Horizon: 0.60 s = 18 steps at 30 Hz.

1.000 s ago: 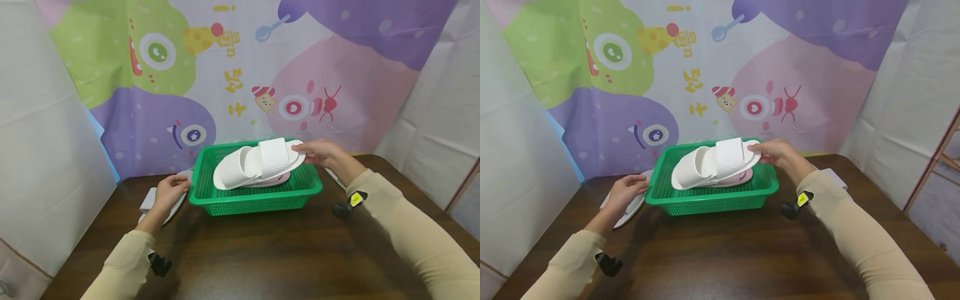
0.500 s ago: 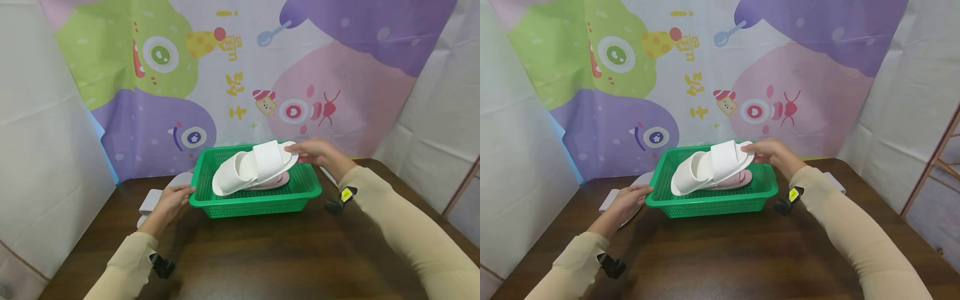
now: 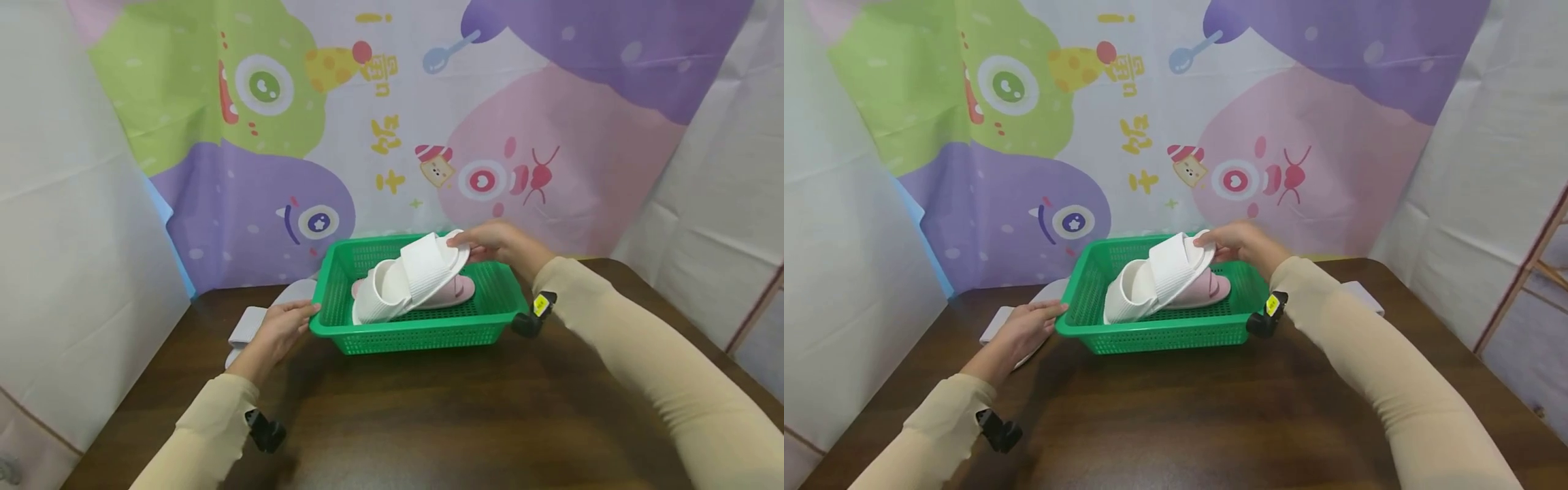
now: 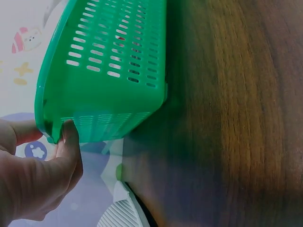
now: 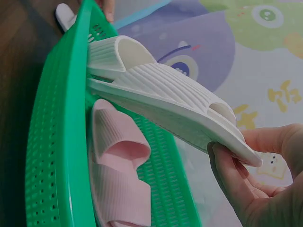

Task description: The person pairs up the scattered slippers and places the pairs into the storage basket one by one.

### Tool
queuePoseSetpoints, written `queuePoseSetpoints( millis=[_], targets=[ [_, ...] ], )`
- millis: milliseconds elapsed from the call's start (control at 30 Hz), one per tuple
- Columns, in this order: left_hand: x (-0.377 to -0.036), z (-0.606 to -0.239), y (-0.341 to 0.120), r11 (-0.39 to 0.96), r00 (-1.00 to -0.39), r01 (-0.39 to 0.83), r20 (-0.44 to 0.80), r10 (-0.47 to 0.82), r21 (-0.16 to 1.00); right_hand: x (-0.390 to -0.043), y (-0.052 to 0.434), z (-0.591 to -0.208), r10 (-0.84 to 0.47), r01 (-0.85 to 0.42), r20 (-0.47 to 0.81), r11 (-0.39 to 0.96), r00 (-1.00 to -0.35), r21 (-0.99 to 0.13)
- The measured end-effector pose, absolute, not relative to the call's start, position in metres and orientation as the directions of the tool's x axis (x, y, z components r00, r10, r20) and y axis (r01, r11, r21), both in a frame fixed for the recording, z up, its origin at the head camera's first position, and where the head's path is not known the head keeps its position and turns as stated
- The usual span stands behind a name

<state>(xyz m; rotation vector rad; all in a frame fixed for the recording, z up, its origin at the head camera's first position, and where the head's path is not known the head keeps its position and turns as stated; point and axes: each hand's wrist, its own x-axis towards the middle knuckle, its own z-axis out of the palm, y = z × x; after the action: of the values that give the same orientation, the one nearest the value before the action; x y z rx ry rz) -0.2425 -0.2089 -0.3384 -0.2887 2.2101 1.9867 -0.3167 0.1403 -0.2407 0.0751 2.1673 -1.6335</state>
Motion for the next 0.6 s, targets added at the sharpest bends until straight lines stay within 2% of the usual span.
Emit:
queuePoseSetpoints(
  millis=[267,600],
  targets=[
    [-0.242,-0.338,-0.201,0.189,-0.98,-0.183,-0.164,-0.109,0.965,-0.321,0.13,-0.247,-0.192,0.327,-0.395,0.308,-0.899,-0.893],
    [-0.239,-0.336,-0.206,0.166,-0.971,-0.227,-0.209,-0.12,0.96,-0.325,0.118,-0.245,-0.155,0.319,-0.396,0.371,-0.905,-0.872]
  ],
)
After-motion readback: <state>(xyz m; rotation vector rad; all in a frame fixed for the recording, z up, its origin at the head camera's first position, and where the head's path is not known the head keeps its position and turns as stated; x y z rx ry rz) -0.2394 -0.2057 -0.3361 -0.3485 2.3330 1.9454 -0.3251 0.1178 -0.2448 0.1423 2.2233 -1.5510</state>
